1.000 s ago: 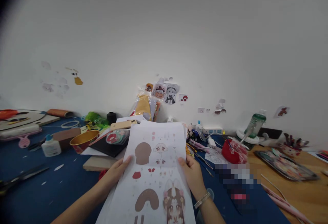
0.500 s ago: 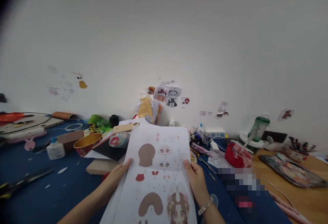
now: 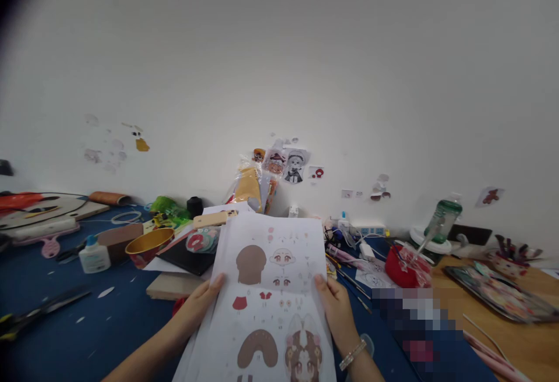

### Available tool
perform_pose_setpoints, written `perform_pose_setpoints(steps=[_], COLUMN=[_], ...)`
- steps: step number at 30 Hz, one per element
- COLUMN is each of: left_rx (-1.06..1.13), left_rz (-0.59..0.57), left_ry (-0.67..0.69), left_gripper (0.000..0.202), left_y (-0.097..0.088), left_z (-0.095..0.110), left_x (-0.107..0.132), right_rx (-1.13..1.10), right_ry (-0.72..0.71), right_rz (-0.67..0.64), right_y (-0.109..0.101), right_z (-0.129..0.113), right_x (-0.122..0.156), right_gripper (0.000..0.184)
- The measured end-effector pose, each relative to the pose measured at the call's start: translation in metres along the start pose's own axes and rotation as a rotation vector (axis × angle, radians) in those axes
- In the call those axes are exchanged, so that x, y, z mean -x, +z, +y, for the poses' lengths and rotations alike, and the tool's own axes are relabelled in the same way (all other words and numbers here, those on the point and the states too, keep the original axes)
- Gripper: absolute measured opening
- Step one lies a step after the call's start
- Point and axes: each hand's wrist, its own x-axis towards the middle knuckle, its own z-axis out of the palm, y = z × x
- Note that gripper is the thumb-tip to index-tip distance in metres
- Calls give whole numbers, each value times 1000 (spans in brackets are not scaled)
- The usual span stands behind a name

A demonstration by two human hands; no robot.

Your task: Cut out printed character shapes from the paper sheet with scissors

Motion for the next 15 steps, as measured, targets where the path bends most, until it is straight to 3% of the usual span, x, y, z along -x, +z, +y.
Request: perform_pose_setpoints(steps=[9, 15], left_rx=[-50, -34], left_rz=[29, 9], left_ry=[38, 76], left_gripper=[36, 36], left_y=[-4, -4], left_z=[-8, -4], left_x=[-11, -5], right_rx=[-30, 35], right_ry=[22, -53], right_rz=[-46, 21], right_y=[-1, -4], right_z=[1, 0], right_x=[0, -5], right_gripper=[42, 31])
